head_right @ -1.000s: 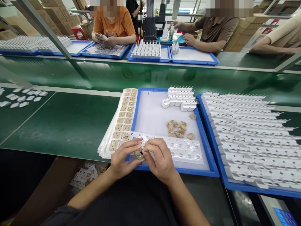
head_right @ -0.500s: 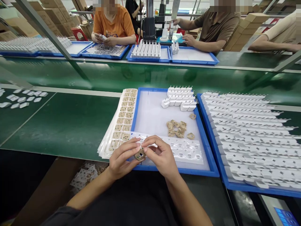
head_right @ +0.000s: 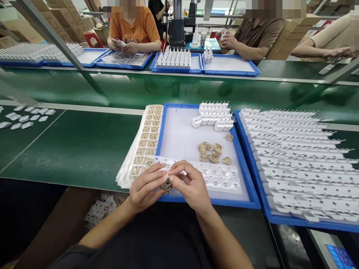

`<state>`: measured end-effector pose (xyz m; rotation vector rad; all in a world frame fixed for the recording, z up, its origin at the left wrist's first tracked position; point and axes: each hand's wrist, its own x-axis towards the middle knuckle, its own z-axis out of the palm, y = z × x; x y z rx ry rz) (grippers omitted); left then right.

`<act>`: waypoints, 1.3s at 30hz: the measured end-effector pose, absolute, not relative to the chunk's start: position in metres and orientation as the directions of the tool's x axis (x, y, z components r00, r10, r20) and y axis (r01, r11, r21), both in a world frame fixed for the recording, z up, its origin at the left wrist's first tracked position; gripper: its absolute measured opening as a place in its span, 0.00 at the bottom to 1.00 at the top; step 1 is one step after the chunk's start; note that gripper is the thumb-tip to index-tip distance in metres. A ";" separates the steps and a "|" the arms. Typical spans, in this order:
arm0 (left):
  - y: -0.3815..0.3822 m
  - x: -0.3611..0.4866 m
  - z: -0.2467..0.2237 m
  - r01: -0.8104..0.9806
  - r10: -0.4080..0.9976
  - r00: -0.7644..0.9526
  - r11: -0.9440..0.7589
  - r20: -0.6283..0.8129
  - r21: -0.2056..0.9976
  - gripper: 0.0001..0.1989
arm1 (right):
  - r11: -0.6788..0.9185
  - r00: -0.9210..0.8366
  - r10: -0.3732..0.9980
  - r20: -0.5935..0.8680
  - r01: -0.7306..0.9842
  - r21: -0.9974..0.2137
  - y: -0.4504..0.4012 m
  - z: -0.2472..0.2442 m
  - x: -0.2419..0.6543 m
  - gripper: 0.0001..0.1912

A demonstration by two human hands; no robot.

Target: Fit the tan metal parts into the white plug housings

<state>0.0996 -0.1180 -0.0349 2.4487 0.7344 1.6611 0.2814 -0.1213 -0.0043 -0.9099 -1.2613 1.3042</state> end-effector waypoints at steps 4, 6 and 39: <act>-0.119 0.100 -0.035 0.340 0.450 0.266 -0.871 0.852 0.354 0.19 | 0.056 -0.181 0.979 0.095 -0.209 -0.976 -0.122 -0.006 0.283 0.03; -0.119 0.100 -0.034 0.339 0.447 0.268 -0.873 0.853 0.351 0.18 | 0.048 -0.175 0.981 0.085 -0.207 -0.977 -0.123 -0.005 0.283 0.03; -0.126 0.108 -0.023 0.239 0.628 0.248 -0.778 0.738 0.581 0.21 | 0.782 -0.297 0.529 0.795 0.536 -0.319 -0.135 -0.008 0.299 0.14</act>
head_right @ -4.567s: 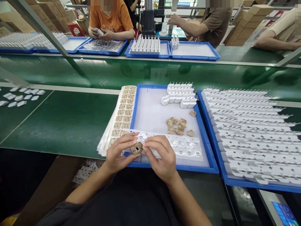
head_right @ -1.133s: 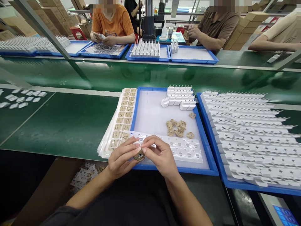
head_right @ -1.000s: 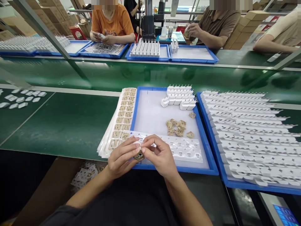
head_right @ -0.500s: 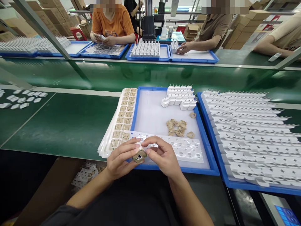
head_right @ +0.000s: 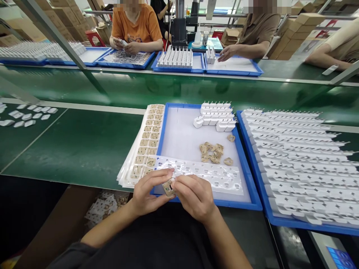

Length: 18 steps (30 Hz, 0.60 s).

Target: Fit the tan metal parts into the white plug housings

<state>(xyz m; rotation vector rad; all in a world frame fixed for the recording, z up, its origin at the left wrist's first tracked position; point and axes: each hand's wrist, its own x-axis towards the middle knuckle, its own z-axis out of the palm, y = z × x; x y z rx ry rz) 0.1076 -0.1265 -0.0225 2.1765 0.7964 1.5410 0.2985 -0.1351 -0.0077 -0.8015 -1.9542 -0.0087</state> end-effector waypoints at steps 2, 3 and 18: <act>-0.126 0.109 -0.022 0.222 0.614 0.238 -0.789 0.752 0.574 0.21 | 0.781 -0.271 0.532 0.802 0.522 -0.342 -0.136 -0.009 0.298 0.14; -0.125 0.109 -0.022 0.216 0.605 0.232 -0.795 0.761 0.566 0.21 | 0.784 -0.258 0.535 0.805 0.506 -0.359 -0.136 -0.010 0.298 0.14; -0.120 0.107 -0.026 0.274 0.481 0.275 -0.869 0.833 0.411 0.22 | 0.247 -0.140 0.958 0.251 -0.043 -0.968 -0.129 0.008 0.286 0.05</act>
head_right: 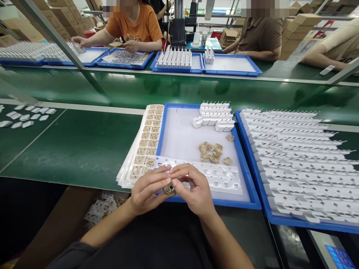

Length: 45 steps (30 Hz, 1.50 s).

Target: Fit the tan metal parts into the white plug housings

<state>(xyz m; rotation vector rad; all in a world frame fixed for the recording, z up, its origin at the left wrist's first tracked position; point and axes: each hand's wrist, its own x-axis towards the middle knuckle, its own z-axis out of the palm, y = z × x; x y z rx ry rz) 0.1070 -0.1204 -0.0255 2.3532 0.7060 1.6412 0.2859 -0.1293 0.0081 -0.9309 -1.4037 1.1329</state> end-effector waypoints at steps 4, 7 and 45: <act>-0.121 0.107 -0.028 0.267 0.468 0.271 -0.876 0.841 0.401 0.22 | 0.137 -0.185 0.969 0.166 -0.159 -0.978 -0.128 0.001 0.289 0.04; -0.122 0.107 -0.028 0.266 0.475 0.262 -0.873 0.840 0.410 0.22 | 0.085 -0.208 0.970 0.127 -0.200 -0.976 -0.128 -0.003 0.290 0.03; -0.111 0.093 -0.017 0.282 0.256 0.374 -0.947 0.891 0.154 0.10 | -0.097 -0.272 0.962 0.023 -0.420 -0.902 -0.129 0.001 0.282 0.09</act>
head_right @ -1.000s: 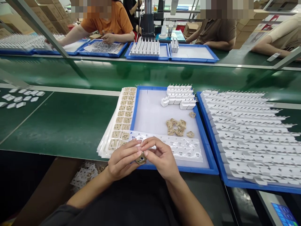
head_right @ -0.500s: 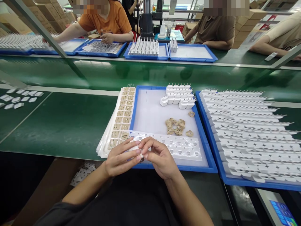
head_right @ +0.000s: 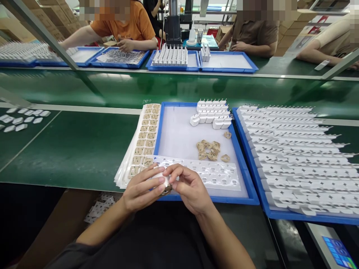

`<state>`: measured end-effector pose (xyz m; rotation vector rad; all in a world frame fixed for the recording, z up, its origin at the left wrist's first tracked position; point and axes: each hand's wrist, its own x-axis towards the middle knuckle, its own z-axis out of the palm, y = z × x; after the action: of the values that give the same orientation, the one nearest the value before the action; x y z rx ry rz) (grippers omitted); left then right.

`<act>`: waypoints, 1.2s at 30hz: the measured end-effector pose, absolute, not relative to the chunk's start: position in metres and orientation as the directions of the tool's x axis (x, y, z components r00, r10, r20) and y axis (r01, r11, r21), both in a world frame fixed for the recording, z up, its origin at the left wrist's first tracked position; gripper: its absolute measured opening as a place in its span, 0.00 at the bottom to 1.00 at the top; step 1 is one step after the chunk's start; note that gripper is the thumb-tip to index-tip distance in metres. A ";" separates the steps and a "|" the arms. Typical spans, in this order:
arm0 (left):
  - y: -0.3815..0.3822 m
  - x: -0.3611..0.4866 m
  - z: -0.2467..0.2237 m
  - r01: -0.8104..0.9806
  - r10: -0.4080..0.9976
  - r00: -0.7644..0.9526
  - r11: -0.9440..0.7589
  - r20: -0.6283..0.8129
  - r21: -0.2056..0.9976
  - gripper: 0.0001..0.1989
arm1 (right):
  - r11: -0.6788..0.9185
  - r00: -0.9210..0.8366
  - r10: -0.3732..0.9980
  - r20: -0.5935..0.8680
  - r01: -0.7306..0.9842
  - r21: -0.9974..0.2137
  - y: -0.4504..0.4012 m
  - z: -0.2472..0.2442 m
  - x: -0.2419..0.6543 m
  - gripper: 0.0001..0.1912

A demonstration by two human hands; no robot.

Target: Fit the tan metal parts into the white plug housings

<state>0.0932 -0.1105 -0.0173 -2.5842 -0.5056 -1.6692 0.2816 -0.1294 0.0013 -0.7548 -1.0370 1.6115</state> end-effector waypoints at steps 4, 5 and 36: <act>-0.110 0.094 -0.020 0.284 0.275 0.396 -0.944 0.876 0.168 0.12 | 0.224 -0.251 0.933 0.258 -0.156 -0.962 -0.130 0.009 0.290 0.03; -0.111 0.094 -0.020 0.289 0.288 0.397 -0.940 0.872 0.179 0.12 | 0.334 -0.239 0.910 0.338 -0.057 -0.941 -0.130 0.011 0.291 0.04; -0.123 0.110 -0.019 0.200 0.591 0.250 -0.806 0.767 0.557 0.23 | 0.764 -0.167 0.568 0.806 0.469 -0.442 -0.139 -0.007 0.292 0.11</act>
<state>0.1099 -0.1230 -0.0189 -2.7364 -0.9115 -1.9746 0.2916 -0.1385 -0.0072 -0.8058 -1.8058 0.1071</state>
